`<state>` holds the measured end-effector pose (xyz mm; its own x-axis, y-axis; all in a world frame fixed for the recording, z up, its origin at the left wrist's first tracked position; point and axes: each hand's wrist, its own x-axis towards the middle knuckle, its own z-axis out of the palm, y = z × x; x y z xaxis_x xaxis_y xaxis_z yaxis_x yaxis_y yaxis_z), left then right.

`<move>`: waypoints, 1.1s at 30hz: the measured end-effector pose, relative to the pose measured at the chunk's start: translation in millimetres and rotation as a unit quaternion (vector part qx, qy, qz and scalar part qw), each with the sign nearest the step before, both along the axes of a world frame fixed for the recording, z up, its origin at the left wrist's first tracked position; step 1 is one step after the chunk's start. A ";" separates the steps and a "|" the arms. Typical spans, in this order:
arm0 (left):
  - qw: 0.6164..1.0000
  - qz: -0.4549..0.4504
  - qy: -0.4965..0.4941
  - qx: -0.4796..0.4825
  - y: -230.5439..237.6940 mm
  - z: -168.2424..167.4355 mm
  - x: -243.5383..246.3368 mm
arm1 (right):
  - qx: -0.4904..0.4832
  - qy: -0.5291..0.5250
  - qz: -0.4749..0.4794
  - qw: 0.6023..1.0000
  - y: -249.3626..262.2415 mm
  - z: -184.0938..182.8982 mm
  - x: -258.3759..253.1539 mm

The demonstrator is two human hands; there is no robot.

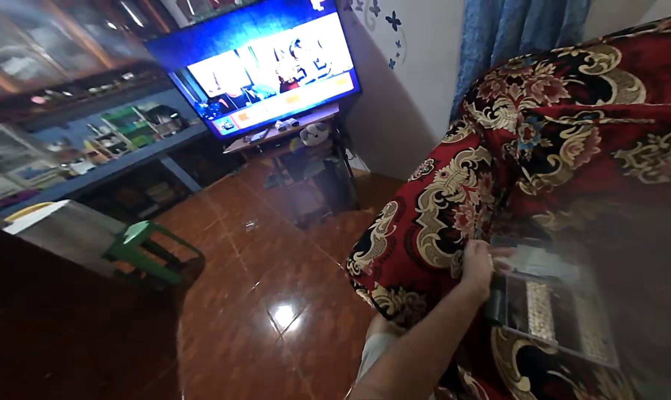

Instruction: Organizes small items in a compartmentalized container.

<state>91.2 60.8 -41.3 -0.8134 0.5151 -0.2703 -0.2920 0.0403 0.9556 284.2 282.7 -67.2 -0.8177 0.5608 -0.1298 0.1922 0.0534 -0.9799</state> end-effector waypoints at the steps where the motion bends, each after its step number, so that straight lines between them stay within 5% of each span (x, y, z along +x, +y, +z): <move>1: 0.998 -0.062 0.023 -0.019 2.9 -1.1 10.8 | 0.039 -0.016 0.039 0.998 -8.2 -15.5 -11.2; 6: 0.912 -0.300 0.200 -0.197 14.7 -6.0 44.1 | 0.148 -0.110 0.166 0.969 -76.0 -2.8 -41.1; 12: 0.843 -0.284 0.329 -0.318 8.9 12.9 33.1 | 0.146 -0.117 0.158 0.969 -67.0 1.6 -42.7; 15: 0.824 -0.222 0.381 -0.355 -1.5 12.6 3.5 | 0.084 -0.103 0.088 0.987 -40.4 22.2 -23.5; 19: 0.753 -0.207 0.390 -0.488 -12.3 3.6 -35.5 | -0.036 -0.012 -0.092 0.995 13.9 34.4 21.4; 24: 0.701 -0.230 0.396 -0.547 -10.0 -11.0 -30.4 | -0.242 0.209 -0.325 0.890 65.5 19.6 64.4; 27: 0.698 -0.237 0.383 -0.556 -7.4 -16.6 -28.1 | -0.256 0.262 -0.425 0.828 65.6 21.0 66.2; 30: 0.749 -0.195 0.355 -0.524 -4.8 -12.9 -28.3 | -0.122 0.132 -0.350 0.919 42.5 31.9 50.2; 33: 0.828 -0.138 0.354 -0.412 -4.1 0.5 -24.8 | 0.012 -0.026 -0.120 0.992 9.2 38.1 19.3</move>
<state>66.4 56.7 -40.8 -0.8000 0.5862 -0.1278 0.4591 0.7354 0.4984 303.5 292.0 -29.1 -0.6528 0.7422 -0.1515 0.2517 0.0238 -0.9675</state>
